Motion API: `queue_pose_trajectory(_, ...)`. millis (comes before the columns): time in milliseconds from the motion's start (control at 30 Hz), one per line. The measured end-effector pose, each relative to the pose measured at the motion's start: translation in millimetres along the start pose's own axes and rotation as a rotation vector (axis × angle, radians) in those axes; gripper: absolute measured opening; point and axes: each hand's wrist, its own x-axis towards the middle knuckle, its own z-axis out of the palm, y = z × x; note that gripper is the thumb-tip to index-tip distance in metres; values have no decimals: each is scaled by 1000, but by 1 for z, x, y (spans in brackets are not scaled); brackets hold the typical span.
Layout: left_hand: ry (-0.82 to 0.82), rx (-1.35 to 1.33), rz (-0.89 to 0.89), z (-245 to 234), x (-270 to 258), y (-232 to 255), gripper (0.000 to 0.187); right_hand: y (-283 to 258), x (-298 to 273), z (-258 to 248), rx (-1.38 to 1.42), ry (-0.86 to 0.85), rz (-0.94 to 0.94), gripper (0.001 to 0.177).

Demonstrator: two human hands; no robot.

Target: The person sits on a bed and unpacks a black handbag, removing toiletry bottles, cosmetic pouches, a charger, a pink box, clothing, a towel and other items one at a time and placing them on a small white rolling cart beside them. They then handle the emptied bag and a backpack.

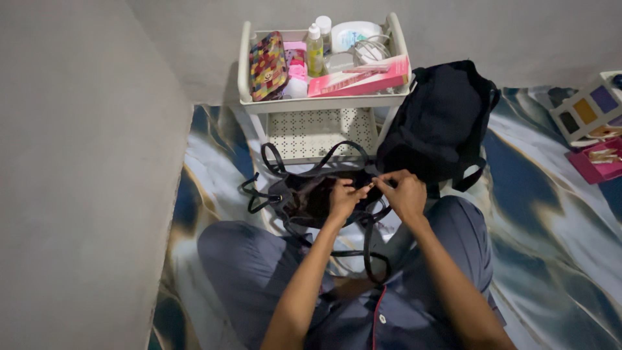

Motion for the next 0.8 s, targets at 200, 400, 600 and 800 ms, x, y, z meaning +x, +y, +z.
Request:
queue_pose_trajectory(200,25,221,121,-6,-8,21,59,-2,-5,5,-142,43,-111,24)
queue_pose_trajectory(400,53,353,276,-13,-11,38,48,-3,-6,8,-97,114,-18,21)
queue_pose_trajectory(600,47,556,269,-52,-24,56,28,3,-4,-2,-94,125,-36,23)
queue_pose_trajectory(800,74,747,185,-78,-44,84,25,2,-6,2,-95,154,-47,22)
